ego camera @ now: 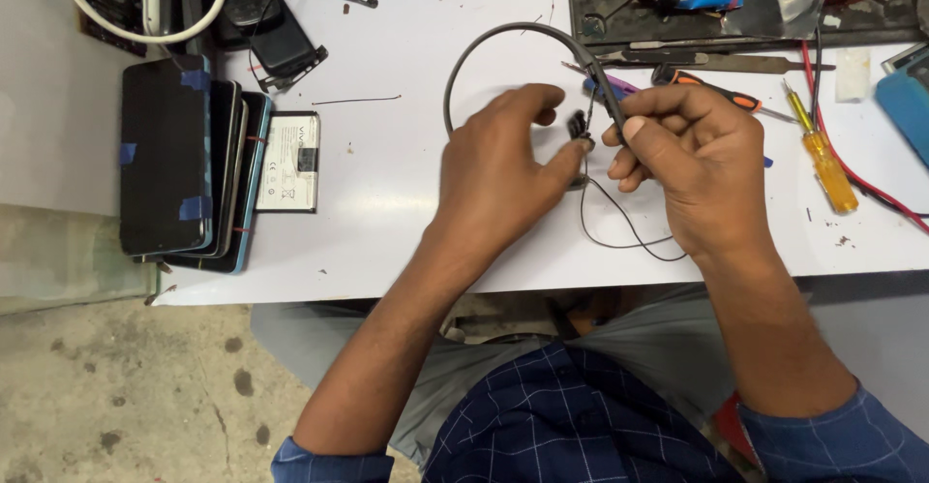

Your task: The person applies glue from a blue tube around the edges of a phone back cover, presses the cover onto the phone body, and wraps a rubber band around the phone to hold it. They then pick up a neckband earphone, open its housing, work on the small circuit board and wires inside, and use a screwdriver on the device.

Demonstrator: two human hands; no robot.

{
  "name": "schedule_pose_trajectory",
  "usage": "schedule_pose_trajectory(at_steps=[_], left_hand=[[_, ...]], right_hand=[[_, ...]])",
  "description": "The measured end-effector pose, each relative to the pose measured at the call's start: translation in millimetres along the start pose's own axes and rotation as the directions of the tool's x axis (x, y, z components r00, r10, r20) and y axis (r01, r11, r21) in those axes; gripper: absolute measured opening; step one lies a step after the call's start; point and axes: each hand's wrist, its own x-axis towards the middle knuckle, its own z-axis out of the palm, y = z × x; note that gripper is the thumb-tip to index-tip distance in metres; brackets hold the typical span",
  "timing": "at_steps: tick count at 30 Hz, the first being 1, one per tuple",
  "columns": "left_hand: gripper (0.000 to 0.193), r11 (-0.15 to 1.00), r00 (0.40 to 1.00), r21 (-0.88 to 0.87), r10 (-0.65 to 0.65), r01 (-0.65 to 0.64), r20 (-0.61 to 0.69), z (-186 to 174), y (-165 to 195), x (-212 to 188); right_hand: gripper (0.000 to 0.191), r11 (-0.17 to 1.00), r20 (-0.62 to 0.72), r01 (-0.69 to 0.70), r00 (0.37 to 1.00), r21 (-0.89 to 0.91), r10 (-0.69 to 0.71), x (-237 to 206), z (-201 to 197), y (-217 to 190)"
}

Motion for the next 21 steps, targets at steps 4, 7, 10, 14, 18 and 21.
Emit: schedule_pose_trajectory(at_steps=[4,7,10,14,18,21], left_hand=[[0.029,0.999,1.0,-0.038,0.028,-0.028,0.003,8,-5,0],[0.023,0.997,0.999,-0.07,-0.038,0.04,0.029,6,-7,-1],[0.023,0.996,0.997,-0.051,-0.071,0.072,0.018,-3,-9,-3],[0.015,0.996,0.997,0.03,-0.083,0.083,-0.003,-15,-11,-4],[0.024,0.977,0.986,0.136,-0.168,0.164,0.02,-22,-10,-1],[0.04,0.979,0.993,0.204,0.036,-0.012,-0.114,-29,-11,1]], right_hand=[[0.015,1.0,0.009,0.011,1.0,0.006,-0.011,-2,6,0],[0.015,1.0,0.001,0.022,1.0,-0.019,-0.022,-2,7,-1],[0.014,1.0,-0.033,0.008,0.999,-0.016,-0.009,-1,6,0],[0.015,0.999,-0.057,0.011,0.998,-0.036,-0.013,0,8,2],[0.014,0.999,-0.051,0.023,0.998,-0.046,-0.025,1,10,0],[0.015,0.998,-0.041,0.023,0.999,-0.061,-0.026,4,11,-3]])
